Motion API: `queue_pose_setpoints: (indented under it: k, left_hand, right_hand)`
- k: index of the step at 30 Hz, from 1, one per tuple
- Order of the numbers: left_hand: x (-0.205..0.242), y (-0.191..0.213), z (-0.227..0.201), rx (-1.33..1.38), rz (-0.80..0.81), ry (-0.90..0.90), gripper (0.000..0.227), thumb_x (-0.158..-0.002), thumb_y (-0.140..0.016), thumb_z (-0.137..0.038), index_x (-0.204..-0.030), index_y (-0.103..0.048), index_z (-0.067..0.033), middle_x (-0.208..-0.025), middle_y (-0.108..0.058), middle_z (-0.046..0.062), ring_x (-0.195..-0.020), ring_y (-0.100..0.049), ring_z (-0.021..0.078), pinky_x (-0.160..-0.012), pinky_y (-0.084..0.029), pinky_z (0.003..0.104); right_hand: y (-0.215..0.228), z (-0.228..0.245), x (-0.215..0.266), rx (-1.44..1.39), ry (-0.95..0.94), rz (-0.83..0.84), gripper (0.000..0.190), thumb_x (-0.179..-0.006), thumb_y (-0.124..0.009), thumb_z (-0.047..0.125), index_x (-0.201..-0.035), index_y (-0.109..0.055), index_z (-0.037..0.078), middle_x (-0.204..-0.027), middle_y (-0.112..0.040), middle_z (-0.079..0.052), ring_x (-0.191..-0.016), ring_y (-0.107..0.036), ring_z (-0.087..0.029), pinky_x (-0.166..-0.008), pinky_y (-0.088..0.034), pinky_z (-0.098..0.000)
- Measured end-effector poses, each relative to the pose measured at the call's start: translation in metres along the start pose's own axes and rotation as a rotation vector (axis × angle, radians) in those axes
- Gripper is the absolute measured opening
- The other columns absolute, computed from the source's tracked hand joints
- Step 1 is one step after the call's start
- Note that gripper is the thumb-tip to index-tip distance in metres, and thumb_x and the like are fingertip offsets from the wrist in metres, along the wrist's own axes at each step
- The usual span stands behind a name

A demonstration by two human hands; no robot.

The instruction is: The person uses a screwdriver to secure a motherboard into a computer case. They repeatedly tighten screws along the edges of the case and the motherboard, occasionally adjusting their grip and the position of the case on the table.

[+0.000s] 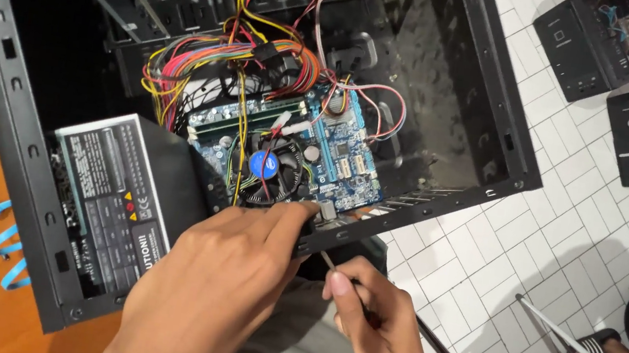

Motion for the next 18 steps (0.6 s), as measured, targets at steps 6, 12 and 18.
queue_pose_setpoints:
  k: [6,12,18]
  left_hand:
    - [-0.001,0.003,-0.001,-0.013,0.033,0.027,0.038,-0.087,-0.058,-0.011,-0.125,-0.055,-0.007,-0.097,-0.068,0.008,-0.083,-0.068,0.0348,-0.071,-0.053,0.047]
    - [0.002,0.007,-0.007,-0.051,-0.007,-0.017,0.046,-0.083,-0.061,-0.011,-0.128,-0.054,-0.0035,-0.099,-0.067,0.01,-0.082,-0.067,0.0364,-0.074,-0.052,0.046]
    - [0.001,0.009,-0.007,0.024,-0.003,-0.008,0.037,-0.092,-0.054,-0.012,-0.128,-0.054,-0.0026,-0.097,-0.067,0.012,-0.081,-0.067,0.0375,-0.071,-0.051,0.048]
  right_hand:
    - [-0.005,0.012,-0.002,0.136,0.017,0.009,0.031,-0.101,-0.059,0.029,-0.081,-0.067,0.006,-0.051,-0.04,-0.003,-0.05,-0.039,-0.012,-0.052,-0.037,-0.0267]
    - [-0.012,0.017,0.002,0.111,0.083,0.022,0.032,-0.102,-0.057,0.031,-0.083,-0.064,0.006,-0.051,-0.042,-0.002,-0.049,-0.039,-0.01,-0.049,-0.031,-0.0256]
    - [-0.003,0.009,-0.001,0.119,0.062,-0.012,0.031,-0.103,-0.059,0.027,-0.08,-0.063,0.006,-0.046,-0.038,0.0,-0.047,-0.036,-0.009,-0.05,-0.03,-0.0249]
Point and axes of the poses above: each hand's wrist, its own x-axis away from the middle knuckle, its own y-axis out of the back of the hand, z = x × y, the point moved 8 cm from there along -x, towards the middle knuckle
